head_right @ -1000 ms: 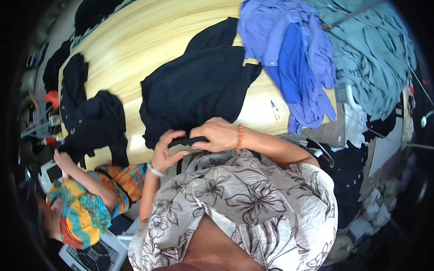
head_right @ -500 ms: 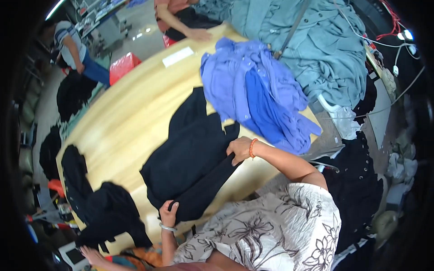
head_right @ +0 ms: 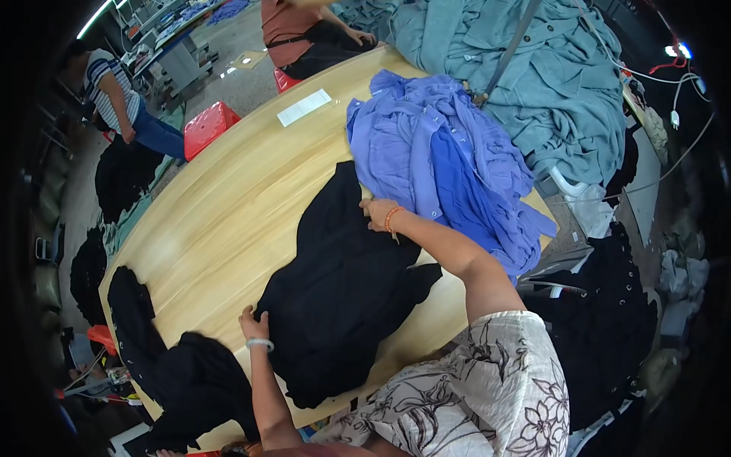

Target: Inspecting black garments for quality control, checking eyelets, and trimming loose threads with scissors.

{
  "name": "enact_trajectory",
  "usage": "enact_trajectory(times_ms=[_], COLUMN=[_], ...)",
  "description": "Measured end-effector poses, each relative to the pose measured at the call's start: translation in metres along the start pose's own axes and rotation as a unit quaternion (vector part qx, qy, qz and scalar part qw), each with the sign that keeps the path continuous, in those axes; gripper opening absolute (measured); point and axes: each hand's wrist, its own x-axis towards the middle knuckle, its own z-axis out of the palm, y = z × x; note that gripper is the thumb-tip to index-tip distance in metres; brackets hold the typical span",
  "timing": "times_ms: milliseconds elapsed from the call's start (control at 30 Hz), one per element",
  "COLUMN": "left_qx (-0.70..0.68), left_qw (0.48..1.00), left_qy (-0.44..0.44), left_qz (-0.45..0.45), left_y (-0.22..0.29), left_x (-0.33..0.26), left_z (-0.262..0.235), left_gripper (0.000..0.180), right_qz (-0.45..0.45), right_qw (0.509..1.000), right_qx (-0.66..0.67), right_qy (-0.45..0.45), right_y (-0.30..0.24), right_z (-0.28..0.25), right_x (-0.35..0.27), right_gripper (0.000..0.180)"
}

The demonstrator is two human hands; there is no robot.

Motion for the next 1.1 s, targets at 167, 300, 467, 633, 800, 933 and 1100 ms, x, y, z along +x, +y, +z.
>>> enact_trajectory(times_ms=[167, 300, 467, 633, 800, 933, 1100], left_qx=[0.061, 0.041, -0.044, -0.004, -0.127, -0.012, 0.033], left_qw=[0.995, 0.993, 0.994, 0.999, 0.98, 0.956, 0.97], left_qy=[-0.07, -0.114, -0.094, -0.025, 0.123, 0.168, -0.001], left_qz=[-0.037, -0.001, -0.026, -0.027, 0.095, 0.241, 0.242], left_y=[-0.003, -0.015, -0.004, -0.006, 0.03, 0.078, 0.054], left_x=[0.03, 0.041, 0.035, 0.01, -0.028, -0.095, -0.172], left_z=[0.001, 0.0, -0.002, -0.019, -0.095, -0.129, -0.075], left_gripper=[0.042, 0.051, 0.048, 0.029, 0.025, 0.034, 0.035], right_qz=[0.013, -0.056, -0.046, -0.074, -0.189, -0.245, -0.161], right_qw=[0.992, 0.976, 0.955, 0.991, 0.931, 0.888, 0.946], right_qx=[-0.129, -0.206, 0.184, 0.019, 0.028, -0.11, -0.244], right_qy=[0.008, -0.042, -0.226, -0.11, 0.312, 0.375, 0.137], right_y=[0.008, -0.015, -0.008, -0.015, -0.002, -0.008, 0.027], right_z=[-0.01, -0.039, -0.042, -0.039, -0.086, -0.133, -0.055], right_x=[0.001, -0.011, -0.015, -0.038, -0.045, -0.071, -0.106], right_gripper=[0.024, 0.048, 0.044, 0.035, 0.022, 0.032, 0.036])
